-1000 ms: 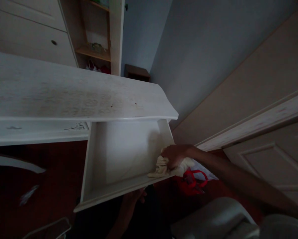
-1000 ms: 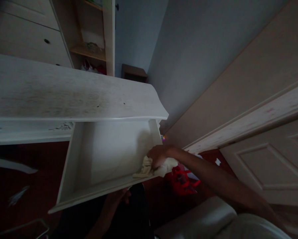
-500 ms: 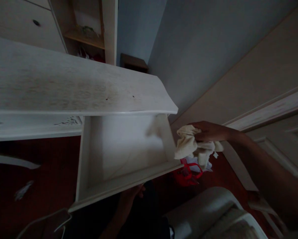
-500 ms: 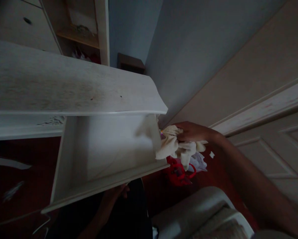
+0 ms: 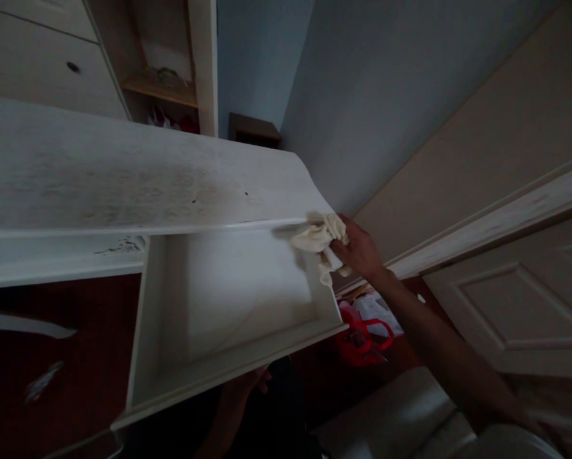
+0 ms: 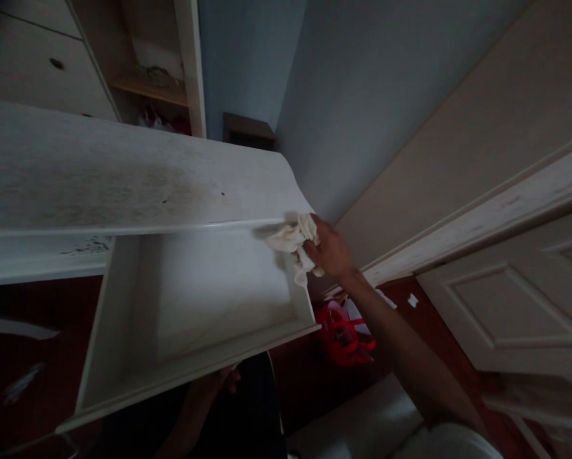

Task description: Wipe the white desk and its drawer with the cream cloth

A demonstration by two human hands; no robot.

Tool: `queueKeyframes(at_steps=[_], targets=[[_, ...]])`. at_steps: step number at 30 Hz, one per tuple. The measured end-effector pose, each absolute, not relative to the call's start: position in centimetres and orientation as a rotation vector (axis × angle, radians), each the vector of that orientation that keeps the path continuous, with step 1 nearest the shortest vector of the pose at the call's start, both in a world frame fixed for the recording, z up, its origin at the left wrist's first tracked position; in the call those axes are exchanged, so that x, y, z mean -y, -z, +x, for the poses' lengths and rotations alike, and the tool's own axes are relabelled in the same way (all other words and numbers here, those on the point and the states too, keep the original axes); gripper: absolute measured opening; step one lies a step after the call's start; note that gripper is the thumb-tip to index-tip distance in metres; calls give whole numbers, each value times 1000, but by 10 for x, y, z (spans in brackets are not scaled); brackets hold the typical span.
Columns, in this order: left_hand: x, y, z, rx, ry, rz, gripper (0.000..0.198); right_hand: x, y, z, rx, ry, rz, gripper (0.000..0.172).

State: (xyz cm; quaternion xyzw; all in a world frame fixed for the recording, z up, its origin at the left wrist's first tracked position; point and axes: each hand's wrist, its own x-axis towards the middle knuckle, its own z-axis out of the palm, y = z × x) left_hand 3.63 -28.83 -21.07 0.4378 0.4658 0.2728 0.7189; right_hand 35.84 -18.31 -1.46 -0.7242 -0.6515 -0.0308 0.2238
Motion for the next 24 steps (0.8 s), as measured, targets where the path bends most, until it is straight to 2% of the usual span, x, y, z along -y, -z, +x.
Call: queueKeyframes(at_steps=[7,18,24], targets=[[290,213,36,-1063,-624,942,50,167,39,340,2058,98,-2010,61],[291,211,36,-1006,-658,870,44,278,47,333,2224,-72,-1938,56],[291,202,38,-993,-632,836,48,314,43,314,2308,-31,-1824,54]])
